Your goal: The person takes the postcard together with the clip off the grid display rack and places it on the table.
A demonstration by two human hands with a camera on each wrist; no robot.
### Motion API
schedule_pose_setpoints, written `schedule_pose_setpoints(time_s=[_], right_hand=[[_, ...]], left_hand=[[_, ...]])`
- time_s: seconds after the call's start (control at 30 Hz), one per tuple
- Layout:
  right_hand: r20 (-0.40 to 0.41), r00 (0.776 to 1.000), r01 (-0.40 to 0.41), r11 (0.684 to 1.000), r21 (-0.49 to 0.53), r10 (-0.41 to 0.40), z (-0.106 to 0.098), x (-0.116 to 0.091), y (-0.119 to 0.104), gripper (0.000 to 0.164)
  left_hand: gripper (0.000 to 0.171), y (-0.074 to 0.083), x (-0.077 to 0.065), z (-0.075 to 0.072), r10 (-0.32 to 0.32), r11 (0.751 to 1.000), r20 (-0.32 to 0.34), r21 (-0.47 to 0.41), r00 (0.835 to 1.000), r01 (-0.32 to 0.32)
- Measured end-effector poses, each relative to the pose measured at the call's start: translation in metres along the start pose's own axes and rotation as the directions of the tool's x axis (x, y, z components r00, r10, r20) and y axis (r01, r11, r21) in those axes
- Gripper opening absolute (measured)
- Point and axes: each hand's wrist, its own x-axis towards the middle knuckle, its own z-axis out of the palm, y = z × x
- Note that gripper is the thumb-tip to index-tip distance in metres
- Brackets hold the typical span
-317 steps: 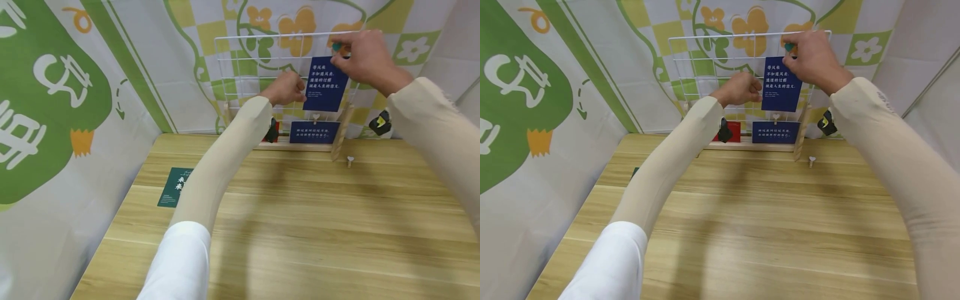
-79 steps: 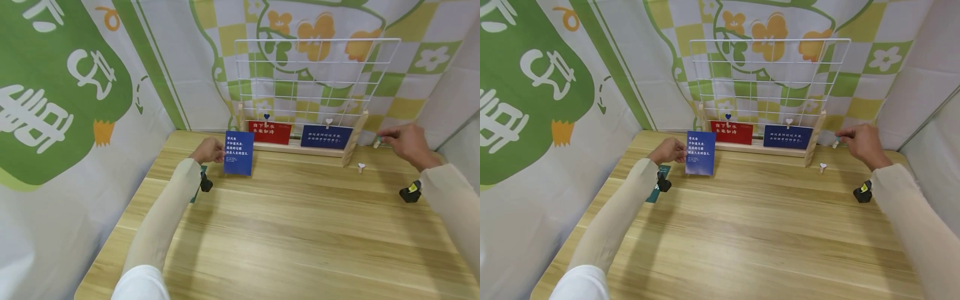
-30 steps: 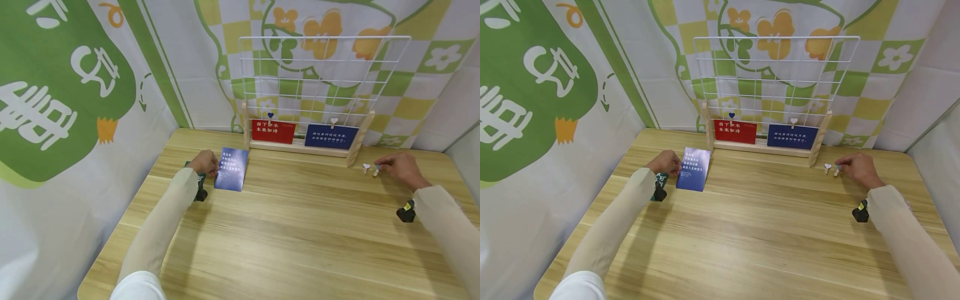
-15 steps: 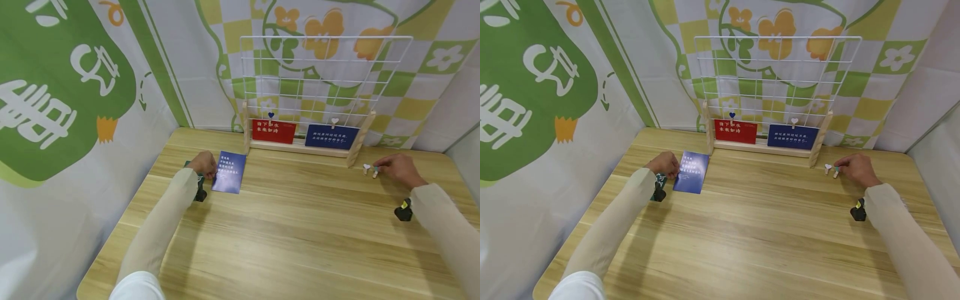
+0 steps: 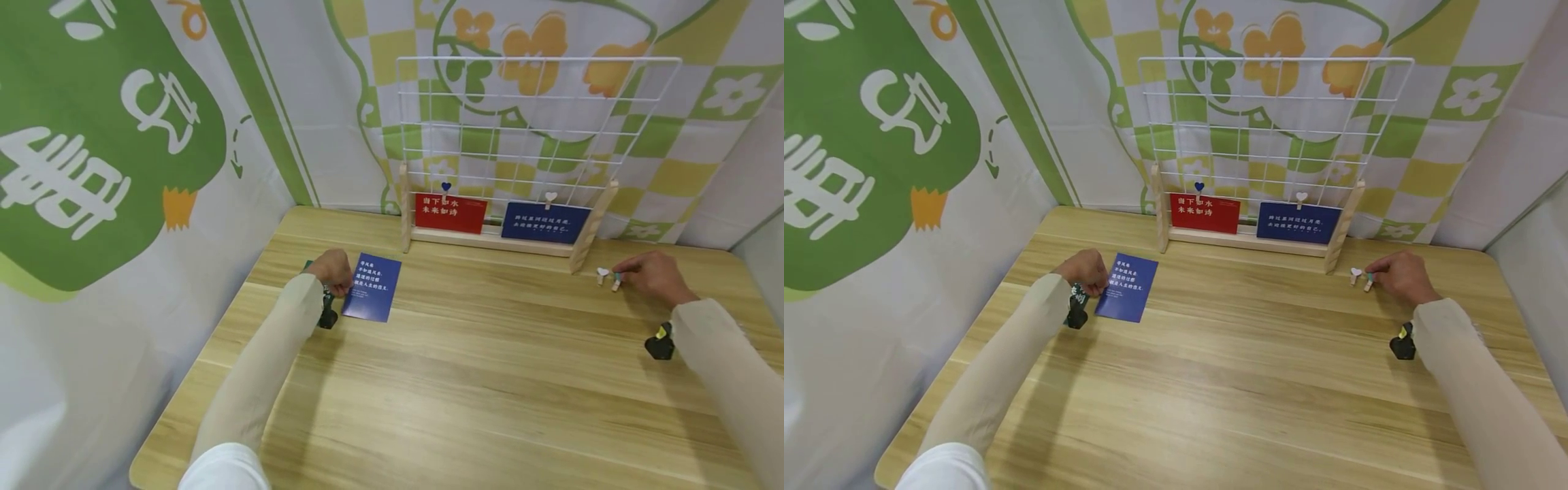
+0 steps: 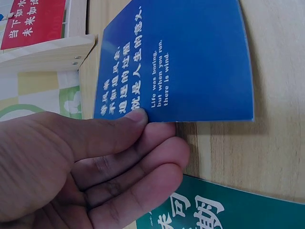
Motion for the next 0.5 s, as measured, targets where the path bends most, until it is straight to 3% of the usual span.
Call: schedule_pose_setpoints(time_s=[0.5], right_hand=[[-0.033,0.999,0.007,1.000,-0.018,-0.008,0.0034,0.0015,0.0016,0.015]], left_hand=[[0.016,0.0045,-0.0071,-0.0013,-0.120,0.993,0.055,0.006,0.991,0.120]])
